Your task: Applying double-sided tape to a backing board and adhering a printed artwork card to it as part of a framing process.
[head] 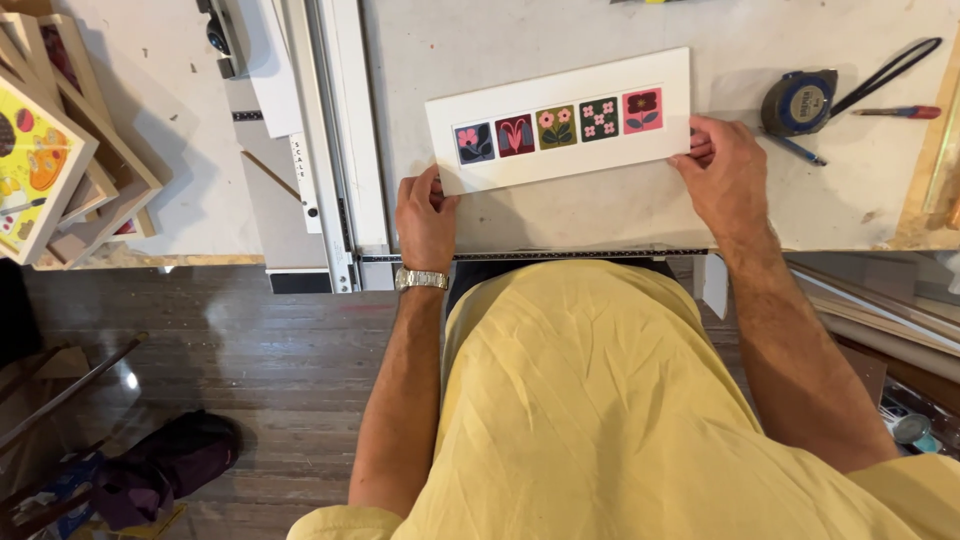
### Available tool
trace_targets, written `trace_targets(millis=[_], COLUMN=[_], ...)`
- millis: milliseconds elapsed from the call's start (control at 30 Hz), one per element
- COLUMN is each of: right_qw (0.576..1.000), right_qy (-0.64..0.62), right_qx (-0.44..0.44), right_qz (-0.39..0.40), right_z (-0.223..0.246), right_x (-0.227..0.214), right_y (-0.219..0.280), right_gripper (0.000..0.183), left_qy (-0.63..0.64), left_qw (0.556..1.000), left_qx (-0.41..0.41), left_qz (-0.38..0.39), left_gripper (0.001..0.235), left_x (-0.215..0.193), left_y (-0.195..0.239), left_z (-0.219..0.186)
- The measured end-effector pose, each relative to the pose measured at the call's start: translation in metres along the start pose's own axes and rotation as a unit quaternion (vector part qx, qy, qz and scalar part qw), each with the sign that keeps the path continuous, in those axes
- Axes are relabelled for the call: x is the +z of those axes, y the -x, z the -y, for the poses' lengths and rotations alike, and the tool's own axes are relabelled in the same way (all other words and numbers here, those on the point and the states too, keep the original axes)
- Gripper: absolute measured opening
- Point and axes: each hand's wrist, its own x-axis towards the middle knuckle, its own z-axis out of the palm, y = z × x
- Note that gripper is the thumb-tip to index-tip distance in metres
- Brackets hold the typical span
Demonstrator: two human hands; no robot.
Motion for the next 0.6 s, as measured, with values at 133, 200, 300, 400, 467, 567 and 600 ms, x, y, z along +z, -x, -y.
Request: trace_targets(millis=[133, 200, 300, 400, 467, 567, 600], right_qw=[1.000, 1.000, 0.999, 0.999, 0.999, 0.999, 0.999], right_qy=[-0.007, -0.014, -0.031, -0.032, -0.034, -0.038, -0.038], right_qx=[0.018, 0.011, 0.019, 0.022, 0.017, 0.016, 0.019], right_qz=[0.004, 0.002, 0.003, 0.006, 0.004, 0.003, 0.006], right_z=[0.005, 0.006, 0.005, 0.005, -0.001, -0.001, 0.001], right_x=[-0.005, -0.004, -0.004, -0.004, -0.002, -0.001, -0.002], right_y=[0.001, -0.001, -0.004, -0.003, -0.003, -0.004, -0.004], right_gripper=[0.047, 0.047, 0.045, 0.045, 0.045, 0.044, 0.044], left_qy=[0.003, 0.003, 0.006, 0.005, 0.005, 0.008, 0.011], left_qw=[1.000, 1.000, 1.000, 1.000, 1.000, 1.000, 1.000], left_qx=[-0.007, -0.011, -0.004, -0.010, -0.013, -0.013, -0.012], left_qz=[-0.005, -0.008, -0.011, -0.010, -0.011, -0.010, -0.009], left_gripper=[0.044, 0.042, 0.041, 0.041, 0.040, 0.039, 0.039], left_x=[0.003, 0.002, 0.002, 0.002, 0.002, 0.001, 0.001], left_y=[0.000, 0.001, 0.002, 0.002, 0.002, 0.002, 0.002], left_z=[0.001, -0.001, -0.002, -0.003, -0.003, -0.003, -0.004])
